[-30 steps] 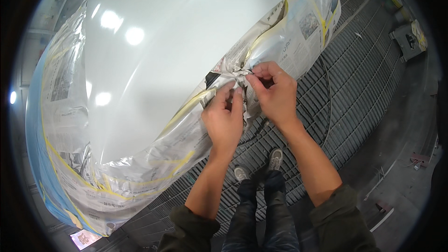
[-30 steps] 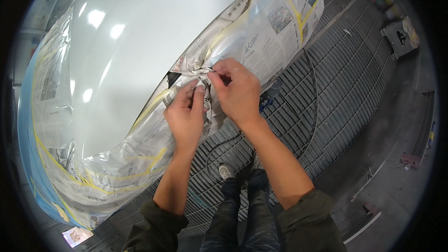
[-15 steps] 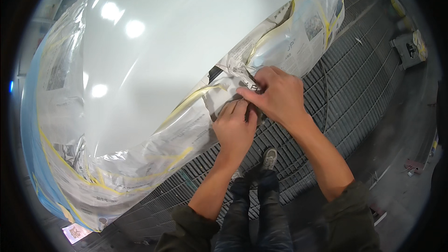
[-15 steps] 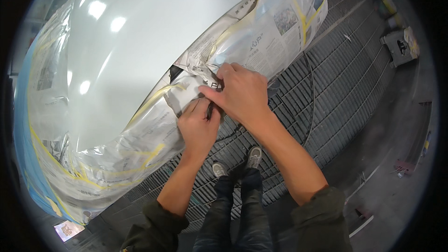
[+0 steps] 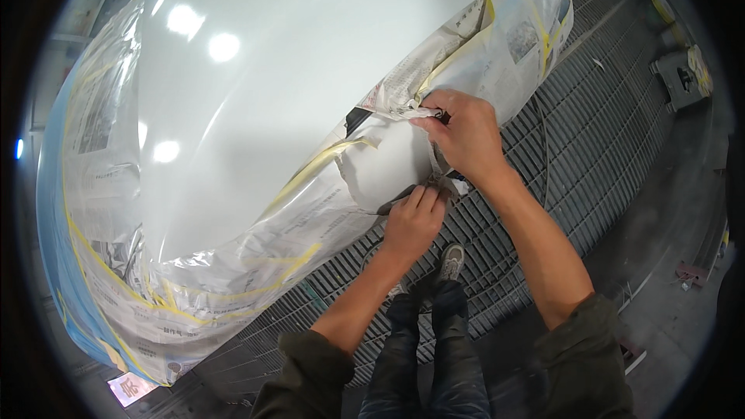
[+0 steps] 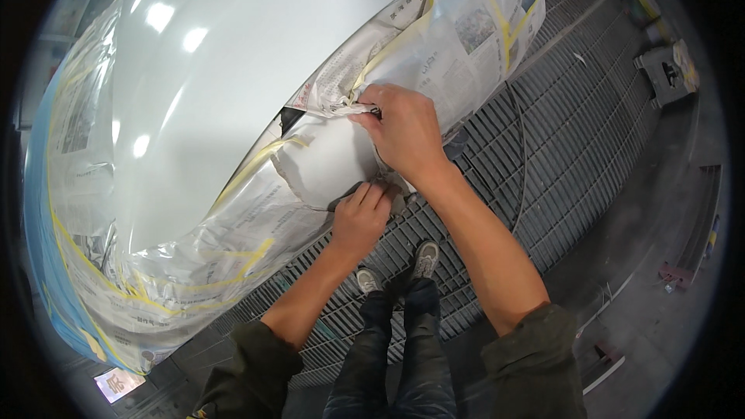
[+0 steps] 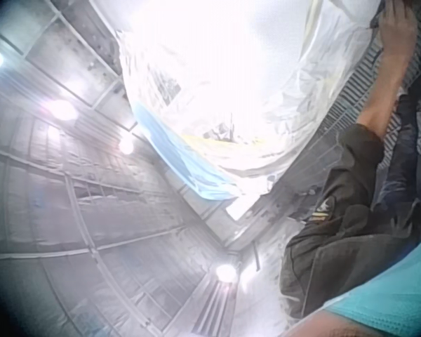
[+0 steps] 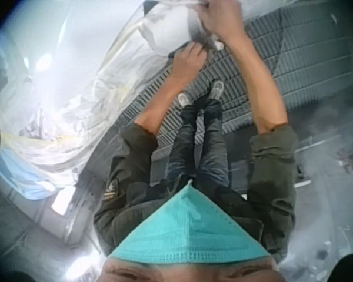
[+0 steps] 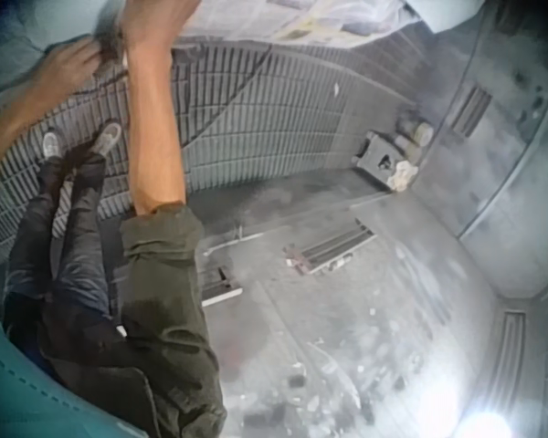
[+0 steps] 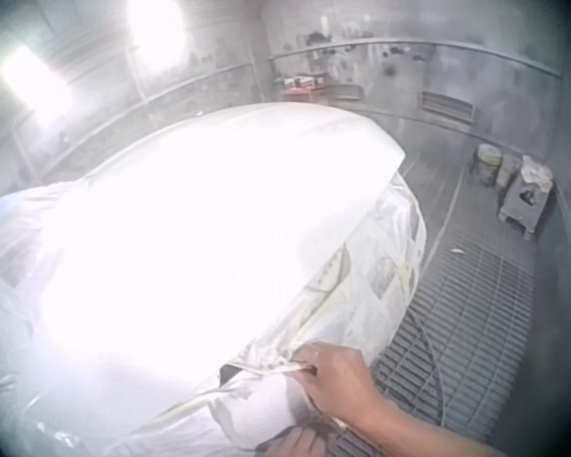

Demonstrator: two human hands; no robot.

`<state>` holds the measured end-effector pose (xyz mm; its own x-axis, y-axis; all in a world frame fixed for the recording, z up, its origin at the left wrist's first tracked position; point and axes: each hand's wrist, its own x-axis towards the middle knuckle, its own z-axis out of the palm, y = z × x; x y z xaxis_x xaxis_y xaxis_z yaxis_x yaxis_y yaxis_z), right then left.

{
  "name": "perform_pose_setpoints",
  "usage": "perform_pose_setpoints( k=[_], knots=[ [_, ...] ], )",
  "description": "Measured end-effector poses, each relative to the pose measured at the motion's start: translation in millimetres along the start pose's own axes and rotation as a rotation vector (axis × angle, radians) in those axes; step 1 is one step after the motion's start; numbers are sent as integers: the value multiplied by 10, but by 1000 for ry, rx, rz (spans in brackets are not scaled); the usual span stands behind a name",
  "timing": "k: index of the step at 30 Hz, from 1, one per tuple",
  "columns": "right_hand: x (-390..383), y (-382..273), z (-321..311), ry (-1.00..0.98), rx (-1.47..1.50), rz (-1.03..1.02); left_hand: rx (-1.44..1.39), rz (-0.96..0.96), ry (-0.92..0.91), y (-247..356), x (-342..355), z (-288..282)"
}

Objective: The person uses a spray gun to apply white paint to a car hood in a paint booth. After spraying, the person removes masking tape and newspaper from the edges of the hood.

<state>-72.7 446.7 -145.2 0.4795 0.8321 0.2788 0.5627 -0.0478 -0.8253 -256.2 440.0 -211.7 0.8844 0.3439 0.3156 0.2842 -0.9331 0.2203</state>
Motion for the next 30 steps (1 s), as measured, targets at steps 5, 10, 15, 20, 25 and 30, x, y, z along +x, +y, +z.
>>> perform_pose_setpoints(
  k=[5, 10, 15, 20, 25, 30],
  knots=[
    [-43, 36, 26, -26, 135, 84, -110, -27, -35, 2, 74, 31],
    [-574, -423, 12, 238, 236, 232, -156, -144, -30, -2, -131, -648],
    [-865, -570, 451, 22, 524, 281, -23, -310, 107, -231, -127, -1316],
    [-799, -681, 851, -33, 648, 384, 21, -366, 171, -523, 20, -1365],
    [-885, -769, 979, 47, 424, 203, -37, -409, 252, -598, 36, -1299],
    [-1004, -784, 1055, 157, 281, 86, -91, -434, 254, -585, 77, -1309]
  ],
)
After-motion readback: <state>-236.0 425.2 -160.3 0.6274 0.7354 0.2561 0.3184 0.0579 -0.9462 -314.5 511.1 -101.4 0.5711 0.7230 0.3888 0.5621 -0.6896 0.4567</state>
